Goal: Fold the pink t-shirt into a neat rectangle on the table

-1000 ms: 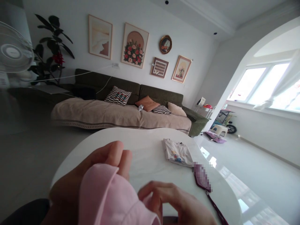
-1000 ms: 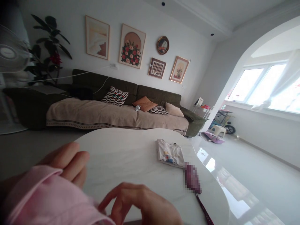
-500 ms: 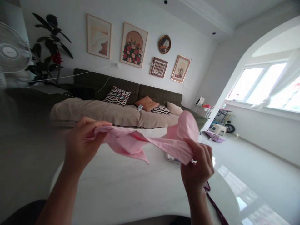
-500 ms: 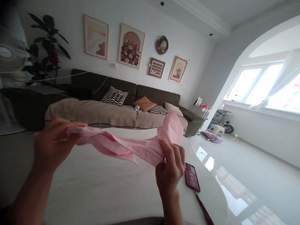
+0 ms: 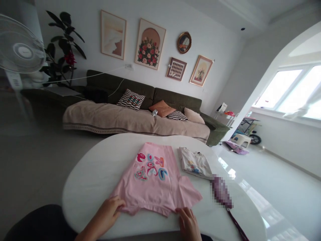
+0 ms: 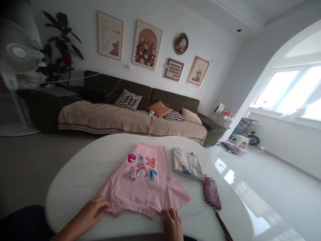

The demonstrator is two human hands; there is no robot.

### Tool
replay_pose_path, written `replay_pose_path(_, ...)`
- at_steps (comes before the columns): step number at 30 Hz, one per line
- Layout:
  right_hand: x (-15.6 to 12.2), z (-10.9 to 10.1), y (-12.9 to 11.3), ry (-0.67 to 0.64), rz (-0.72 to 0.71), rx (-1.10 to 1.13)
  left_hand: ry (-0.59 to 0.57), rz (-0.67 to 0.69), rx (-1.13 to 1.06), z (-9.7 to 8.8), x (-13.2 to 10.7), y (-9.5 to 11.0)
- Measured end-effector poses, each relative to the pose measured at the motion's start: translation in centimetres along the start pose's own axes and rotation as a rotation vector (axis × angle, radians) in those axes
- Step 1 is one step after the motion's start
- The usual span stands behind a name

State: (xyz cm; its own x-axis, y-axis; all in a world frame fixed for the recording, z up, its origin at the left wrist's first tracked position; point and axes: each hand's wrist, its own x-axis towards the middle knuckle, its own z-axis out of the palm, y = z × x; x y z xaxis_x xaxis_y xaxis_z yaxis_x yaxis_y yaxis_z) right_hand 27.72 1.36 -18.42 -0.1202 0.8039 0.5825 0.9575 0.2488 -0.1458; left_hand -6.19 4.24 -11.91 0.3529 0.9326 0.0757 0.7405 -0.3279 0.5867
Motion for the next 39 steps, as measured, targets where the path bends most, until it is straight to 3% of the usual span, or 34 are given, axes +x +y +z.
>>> replay_pose_path(4,0.0,0.9,1.4,0.025,0.027,0.086,0.056,-0.121,0.224,1.1,-0.1,0.0)
replay_pose_path(7,1.1,0.9,1.7,-0.108,0.096,0.1,-0.011,-0.235,0.319,1.7,-0.1,-0.7)
replay_pose_path(10,2.5,0.1,0.7,-0.204,0.243,0.09,0.035,-0.183,0.29,1.9,0.0,-1.8)
replay_pose_path(13,4.2,-2.1,-0.6,-0.156,0.294,0.168,0.187,-0.134,0.229,0.8,0.0,-2.2)
replay_pose_path(16,5.8,-6.5,-1.4,-0.051,0.245,0.275,0.378,-0.232,0.221,-2.4,-0.6,-0.9)
replay_pose_path(19,8.4,-13.1,-1.8,-0.008,0.161,0.235,0.468,-0.339,0.14,-7.5,-0.6,1.6)
replay_pose_path(21,11.5,-17.0,-1.9,-0.063,0.125,0.2,0.488,-0.312,0.048,-11.5,0.7,3.3)
replay_pose_path(23,15.8,-19.2,-2.0,-0.162,0.044,0.191,0.531,-0.235,0.043,-15.1,3.7,4.7)
replay_pose_path(24,18.4,-19.6,-1.9,-0.201,0.002,0.176,0.58,-0.165,0.069,-16.7,5.7,5.3)
replay_pose_path(25,20.9,-19.4,-1.8,-0.245,-0.008,0.135,0.556,-0.087,0.094,-18.2,7.9,5.9)
replay_pose_path(27,25.8,-18.5,-1.4,-0.182,0.08,0.054,0.568,-0.05,0.109,-20.4,12.2,7.1)
replay_pose_path(29,29.3,-17.8,-1.0,-0.067,0.144,0.017,0.64,-0.018,0.115,-22.1,15.2,8.5)
replay_pose_path(31,31.0,-18.1,-0.7,0.138,0.182,0.018,0.788,0.086,0.112,-23.2,16.1,9.7)
replay_pose_path(33,30.8,-18.8,-0.7,0.418,0.153,0.076,0.948,0.248,0.105,-23.6,15.3,10.2)
replay_pose_path(35,28.9,-18.9,-0.8,0.627,0.068,0.168,1.014,0.367,0.1,-23.1,13.5,9.9)
replay_pose_path(37,25.9,-17.6,-0.9,0.653,0.012,0.227,0.971,0.349,0.092,-21.3,11.7,8.4)
replay_pose_path(39,22.3,-14.7,-0.6,0.56,0.02,0.245,0.891,0.254,0.085,-18.5,10.4,6.1)
